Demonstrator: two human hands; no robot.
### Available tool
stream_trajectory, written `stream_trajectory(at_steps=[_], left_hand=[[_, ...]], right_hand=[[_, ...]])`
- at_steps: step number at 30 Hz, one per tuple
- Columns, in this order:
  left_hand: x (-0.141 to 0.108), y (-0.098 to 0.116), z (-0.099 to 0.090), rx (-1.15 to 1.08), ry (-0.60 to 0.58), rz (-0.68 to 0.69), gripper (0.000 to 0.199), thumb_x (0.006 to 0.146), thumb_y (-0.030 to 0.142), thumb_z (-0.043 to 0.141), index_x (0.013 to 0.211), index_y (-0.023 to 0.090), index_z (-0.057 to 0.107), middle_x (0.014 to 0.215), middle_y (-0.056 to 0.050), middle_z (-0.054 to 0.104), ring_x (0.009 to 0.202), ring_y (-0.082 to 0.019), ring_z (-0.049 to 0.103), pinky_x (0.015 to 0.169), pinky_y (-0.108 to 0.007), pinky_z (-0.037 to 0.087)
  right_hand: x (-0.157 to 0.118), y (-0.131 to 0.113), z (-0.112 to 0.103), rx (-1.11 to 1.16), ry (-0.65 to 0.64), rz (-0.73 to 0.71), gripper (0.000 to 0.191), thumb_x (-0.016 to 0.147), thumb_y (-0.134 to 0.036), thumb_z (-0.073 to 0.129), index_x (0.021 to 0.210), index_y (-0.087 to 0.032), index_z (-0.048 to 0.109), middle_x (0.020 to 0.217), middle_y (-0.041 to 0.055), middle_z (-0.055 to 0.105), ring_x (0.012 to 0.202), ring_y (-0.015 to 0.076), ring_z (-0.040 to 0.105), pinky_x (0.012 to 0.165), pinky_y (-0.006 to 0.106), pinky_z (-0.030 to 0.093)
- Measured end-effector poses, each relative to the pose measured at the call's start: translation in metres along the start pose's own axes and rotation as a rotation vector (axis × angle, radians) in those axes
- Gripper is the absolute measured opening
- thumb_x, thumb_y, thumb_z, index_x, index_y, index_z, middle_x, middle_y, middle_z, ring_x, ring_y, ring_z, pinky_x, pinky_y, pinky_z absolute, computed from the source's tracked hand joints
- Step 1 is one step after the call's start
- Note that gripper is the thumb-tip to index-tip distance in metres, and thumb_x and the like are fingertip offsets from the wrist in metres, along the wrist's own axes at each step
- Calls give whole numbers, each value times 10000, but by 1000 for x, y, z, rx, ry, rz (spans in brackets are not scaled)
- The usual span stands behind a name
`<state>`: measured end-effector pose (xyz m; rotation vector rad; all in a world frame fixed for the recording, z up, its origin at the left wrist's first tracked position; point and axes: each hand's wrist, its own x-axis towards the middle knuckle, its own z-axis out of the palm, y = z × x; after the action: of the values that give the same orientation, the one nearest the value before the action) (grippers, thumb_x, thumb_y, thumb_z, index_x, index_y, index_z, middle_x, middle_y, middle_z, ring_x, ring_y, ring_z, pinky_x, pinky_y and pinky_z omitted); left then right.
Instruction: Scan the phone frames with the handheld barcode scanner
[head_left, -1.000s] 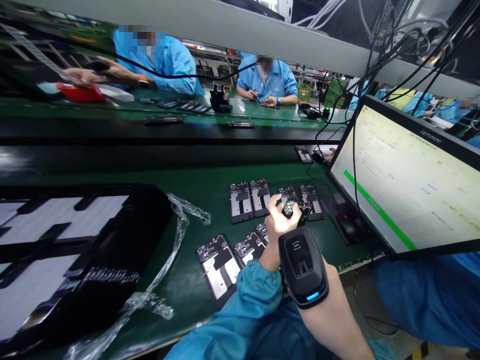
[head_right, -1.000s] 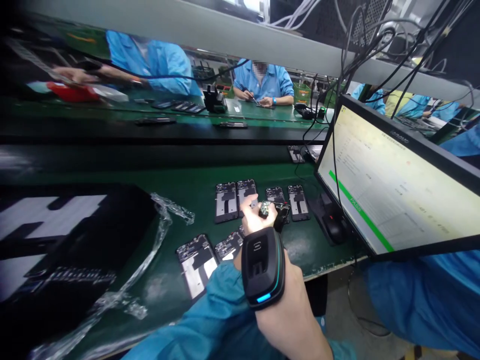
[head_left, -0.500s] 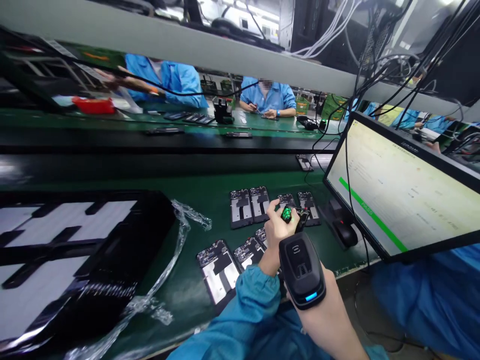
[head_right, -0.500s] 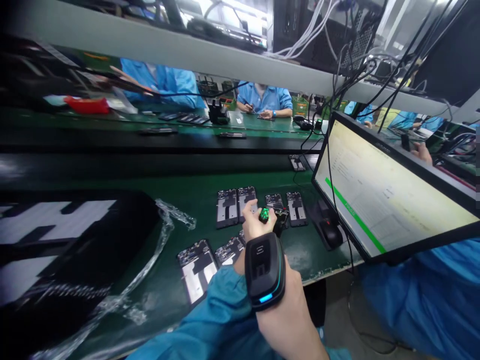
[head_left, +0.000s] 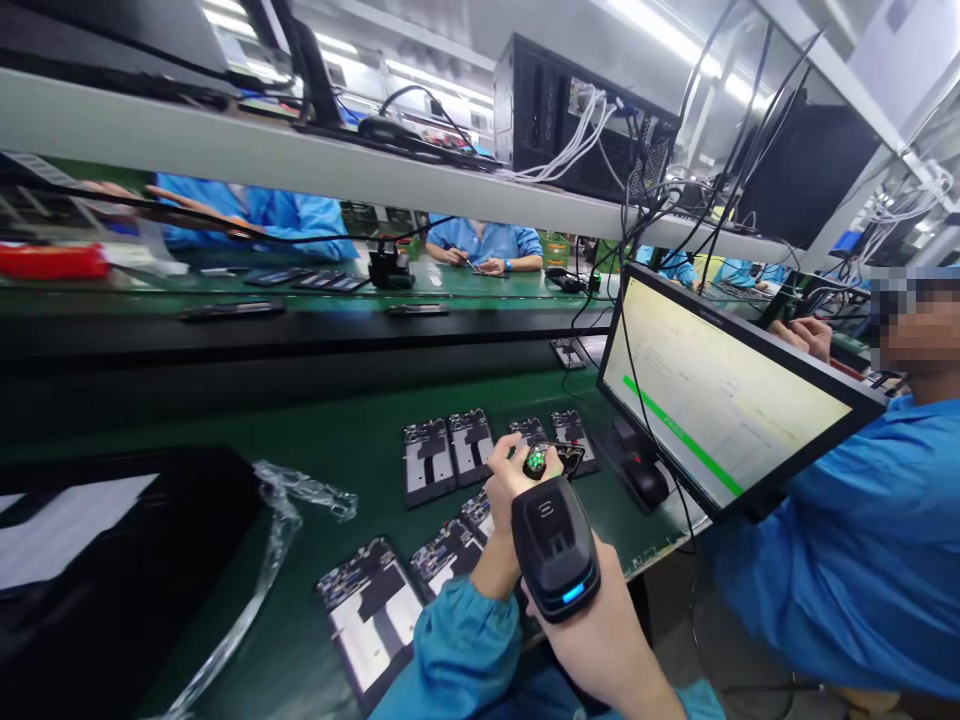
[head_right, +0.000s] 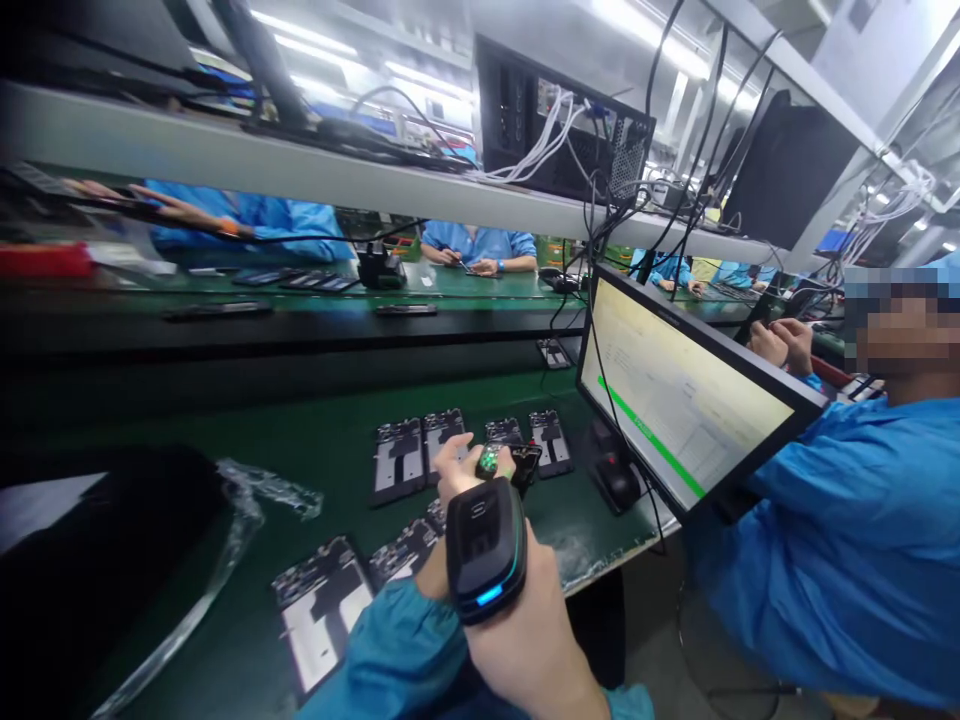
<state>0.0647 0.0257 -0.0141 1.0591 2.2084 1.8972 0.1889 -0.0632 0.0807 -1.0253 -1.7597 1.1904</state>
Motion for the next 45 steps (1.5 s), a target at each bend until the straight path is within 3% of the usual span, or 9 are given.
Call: stream_trajectory(at_steps=[5, 14, 21, 26, 32, 40, 45], left_hand=[[6, -1, -4, 22, -79, 21, 505, 799, 413, 638, 1203, 207, 416, 815, -44, 703, 728, -228, 702, 671, -337, 505], [10, -6, 0, 59, -95, 58, 488, 813, 395, 615, 1208, 212, 395, 788, -26, 705, 708, -221, 712, 638, -306, 487], [14, -11, 3, 39, -131, 19, 517, 811, 402, 617, 1225, 214, 372, 844, -42, 733, 766, -229, 734, 685, -319, 511], [20, -20, 6, 52, -130, 21, 533, 813, 407, 623, 1231, 208, 360, 877, -56, 742, 758, -231, 737, 684, -319, 514], [29, -29, 9, 102, -72, -4, 528, 800, 395, 646, 1221, 194, 400, 889, -70, 739, 808, -250, 742, 711, -329, 520], [30, -23, 9, 117, -95, -6, 524, 816, 411, 626, 1231, 194, 391, 837, -39, 737, 767, -238, 737, 664, -308, 502], [28, -20, 9, 98, -101, 0, 531, 813, 409, 636, 1239, 201, 398, 853, -38, 738, 746, -219, 734, 662, -293, 503]], right_hand=[[0, 12, 3, 60, 29, 52, 247, 729, -240, 711, 955, -173, 638, 633, 15, 691, 568, 202, 668, 601, 296, 568], [-4, 12, 2, 12, 18, 92, 318, 757, -305, 736, 1024, -163, 641, 645, 44, 731, 598, 230, 705, 646, 331, 593], [2, 11, 8, -37, 31, 166, 316, 731, -390, 755, 933, -168, 655, 661, 66, 738, 662, 253, 720, 610, 319, 588], [12, 7, 15, -81, 2, 210, 239, 746, -369, 723, 871, -183, 638, 623, 49, 720, 636, 245, 711, 639, 325, 586], [13, 7, 20, -98, 55, 215, 201, 761, -378, 703, 809, -200, 625, 606, 50, 717, 628, 248, 708, 663, 346, 584], [16, 8, 18, -113, -15, 221, 200, 756, -358, 718, 844, -196, 642, 628, 52, 732, 626, 247, 709, 633, 337, 583], [14, 8, 17, -65, 51, 198, 217, 741, -361, 734, 820, -186, 635, 614, 51, 722, 583, 232, 689, 620, 326, 571]])
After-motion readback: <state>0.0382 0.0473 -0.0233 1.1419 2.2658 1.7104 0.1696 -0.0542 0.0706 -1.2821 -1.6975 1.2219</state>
